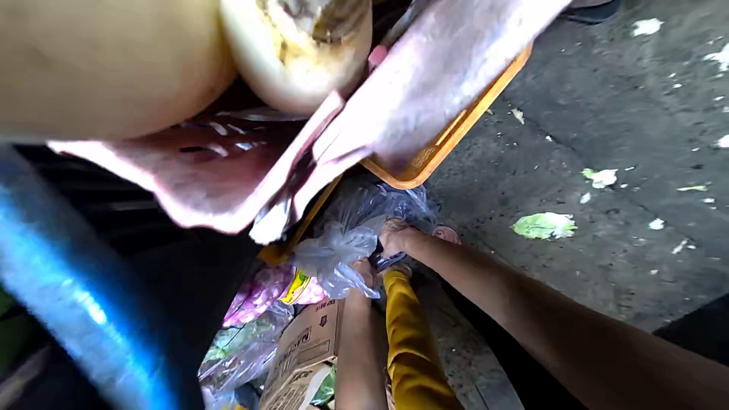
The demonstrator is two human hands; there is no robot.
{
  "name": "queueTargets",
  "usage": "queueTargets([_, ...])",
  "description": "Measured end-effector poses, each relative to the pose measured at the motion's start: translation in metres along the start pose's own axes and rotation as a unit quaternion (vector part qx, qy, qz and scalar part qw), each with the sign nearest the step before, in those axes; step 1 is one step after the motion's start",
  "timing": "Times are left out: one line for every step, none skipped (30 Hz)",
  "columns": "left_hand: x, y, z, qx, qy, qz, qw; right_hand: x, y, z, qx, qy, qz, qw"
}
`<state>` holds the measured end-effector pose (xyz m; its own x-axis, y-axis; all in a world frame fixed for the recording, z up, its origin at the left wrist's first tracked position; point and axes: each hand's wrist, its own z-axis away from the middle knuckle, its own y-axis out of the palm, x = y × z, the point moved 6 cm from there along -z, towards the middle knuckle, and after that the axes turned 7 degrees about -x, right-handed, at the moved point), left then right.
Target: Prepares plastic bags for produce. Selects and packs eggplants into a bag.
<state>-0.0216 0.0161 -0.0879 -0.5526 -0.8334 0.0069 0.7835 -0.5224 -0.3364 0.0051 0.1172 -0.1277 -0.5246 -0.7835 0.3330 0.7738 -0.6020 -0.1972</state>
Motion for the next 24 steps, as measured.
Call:
queueTargets([0.0,-0.001,-0.001,0.016,-0.007,-0.018,1.0,0.002,0.0,0.003,0.023,0.002,0.004,1.0])
queueTargets([0.001,-0.002,-0.003,0.025,-0.009,-0.029,0.999,0.004,-0.001,0.005,0.035,0.002,-0.004,0.999])
queueTargets([0.001,-0.004,-0.005,0.032,-0.01,-0.04,0.999,0.007,-0.001,0.009,0.038,0.004,-0.024,0.999])
queueTargets([0.001,-0.006,-0.006,0.033,-0.005,-0.052,0.998,0.009,-0.002,0.014,0.029,0.006,-0.051,0.998])
queueTargets([-0.001,-0.012,-0.004,0.031,0.009,-0.051,0.998,0.011,-0.006,0.022,0.013,0.012,-0.08,0.997])
queueTargets([-0.002,-0.018,-0.003,0.004,0.035,-0.03,0.999,0.011,-0.01,0.031,0.001,0.018,-0.098,0.995])
queueTargets([-0.004,-0.022,-0.002,-0.029,0.073,0.011,0.997,0.008,-0.013,0.041,-0.004,0.024,-0.107,0.994])
queueTargets([-0.009,-0.023,0.002,-0.071,0.125,0.061,0.988,0.002,-0.015,0.054,-0.004,0.018,-0.118,0.993])
queueTargets([-0.016,-0.025,0.014,-0.099,0.174,0.103,0.974,-0.005,-0.015,0.072,0.005,0.004,-0.132,0.991])
queueTargets([-0.026,-0.026,0.031,-0.116,0.219,0.148,0.957,-0.012,-0.015,0.093,0.019,-0.016,-0.156,0.987])
queueTargets([-0.035,-0.026,0.054,-0.134,0.259,0.188,0.938,-0.02,-0.015,0.12,0.042,-0.04,-0.183,0.981])
queueTargets([-0.042,-0.027,0.081,-0.16,0.286,0.226,0.917,-0.028,-0.015,0.15,0.058,-0.062,-0.227,0.97])
queueTargets([-0.048,-0.03,0.11,-0.185,0.297,0.263,0.899,-0.037,-0.02,0.187,0.068,-0.084,-0.294,0.95])
queueTargets([-0.053,-0.038,0.143,-0.203,0.3,0.299,0.883,-0.045,-0.027,0.226,0.069,-0.116,-0.372,0.918])
queueTargets([-0.058,-0.052,0.178,-0.222,0.305,0.337,0.863,-0.052,-0.034,0.262,0.036,-0.157,-0.424,0.891])
queueTargets([-0.059,-0.069,0.215,-0.239,0.315,0.374,0.839,-0.054,-0.043,0.299,-0.014,-0.207,-0.452,0.867])
queueTargets([-0.058,-0.089,0.252,-0.26,0.324,0.414,0.81,-0.049,-0.05,0.338,-0.065,-0.265,-0.456,0.847])
queueTargets([-0.053,-0.108,0.288,-0.282,0.329,0.469,0.77,-0.037,-0.057,0.375,-0.116,-0.312,-0.447,0.83])
queueTargets([-0.046,-0.127,0.322,-0.299,0.327,0.542,0.714,-0.021,-0.06,0.405,-0.162,-0.334,-0.443,0.816])
queueTargets([-0.039,-0.143,0.352,-0.307,0.33,0.621,0.642,-0.001,-0.062,0.43,-0.2,-0.348,-0.431,0.808])
queueTargets([-0.032,-0.157,0.377,-0.299,0.336,0.692,0.564,0.024,-0.065,0.452,-0.242,-0.349,-0.411,0.806])
queueTargets([-0.026,-0.169,0.398,-0.277,0.341,0.753,0.491,0.052,-0.07,0.472,-0.291,-0.347,-0.386,0.803])
queueTargets([-0.019,-0.18,0.417,-0.251,0.339,0.802,0.423,0.079,-0.075,0.49,-0.339,-0.345,-0.359,0.798])
queueTargets([-0.01,-0.191,0.433,-0.234,0.324,0.837,0.374,0.102,-0.081,0.503,-0.391,-0.345,-0.334,0.785])
